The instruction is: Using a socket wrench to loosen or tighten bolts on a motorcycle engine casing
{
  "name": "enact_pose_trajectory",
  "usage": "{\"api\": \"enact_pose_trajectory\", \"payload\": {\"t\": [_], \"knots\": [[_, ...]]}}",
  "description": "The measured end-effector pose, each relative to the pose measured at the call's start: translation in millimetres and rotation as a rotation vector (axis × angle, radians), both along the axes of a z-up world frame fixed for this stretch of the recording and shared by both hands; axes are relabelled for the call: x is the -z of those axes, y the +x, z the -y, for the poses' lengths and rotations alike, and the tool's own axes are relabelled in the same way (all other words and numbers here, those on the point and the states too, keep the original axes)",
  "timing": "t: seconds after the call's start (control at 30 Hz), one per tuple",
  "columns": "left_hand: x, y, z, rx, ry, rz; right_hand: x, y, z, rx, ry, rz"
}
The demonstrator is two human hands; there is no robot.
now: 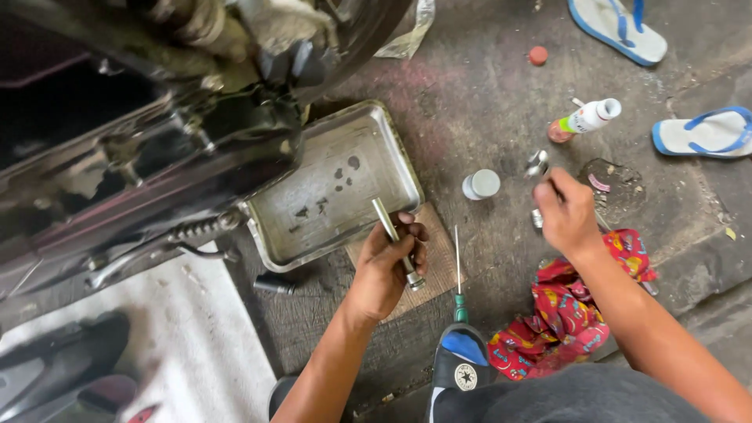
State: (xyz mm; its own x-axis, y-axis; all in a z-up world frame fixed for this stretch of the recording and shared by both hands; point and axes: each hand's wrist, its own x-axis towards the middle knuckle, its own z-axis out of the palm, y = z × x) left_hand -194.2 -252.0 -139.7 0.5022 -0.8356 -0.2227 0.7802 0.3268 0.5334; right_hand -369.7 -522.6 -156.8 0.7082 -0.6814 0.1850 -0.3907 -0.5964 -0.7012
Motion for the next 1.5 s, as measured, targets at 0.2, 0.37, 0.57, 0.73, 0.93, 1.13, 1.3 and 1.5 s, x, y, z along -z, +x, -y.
{"api": "enact_pose_trajectory", "payload": {"t": [0.2,0.37,0.57,0.73,0.93,1.13,1.3,1.5], "knots": [[-53,0,-29,0.023,0.177,0.403,-47,40,-92,-0.422,-0.233,0.163],[-25,-12,-40,-0.093,0.21,0.415,-73,54,-127,-0.54,-0.258,0.162],[-30,-27,-38,-0.158,0.401,0.203,-75,53,-145,-0.641,-0.184,0.144],[-54,-3,-40,-0.021,0.37,-0.152,-81,48,-142,-0.704,-0.141,0.12],[-37,2,-45,-0.234,0.319,-0.274,-53,35,-144,-0.896,-0.334,0.168],[-45,-9,-40,-0.304,0.29,-0.233,-63,39,-146,-0.902,-0.415,0.167],[-48,-17,-36,-0.429,0.359,-0.128,-59,39,-153,-0.862,-0.503,0.156],[-64,-22,-43,-0.397,0.406,0.06,-69,44,-169,-0.874,-0.553,0.179]]}}
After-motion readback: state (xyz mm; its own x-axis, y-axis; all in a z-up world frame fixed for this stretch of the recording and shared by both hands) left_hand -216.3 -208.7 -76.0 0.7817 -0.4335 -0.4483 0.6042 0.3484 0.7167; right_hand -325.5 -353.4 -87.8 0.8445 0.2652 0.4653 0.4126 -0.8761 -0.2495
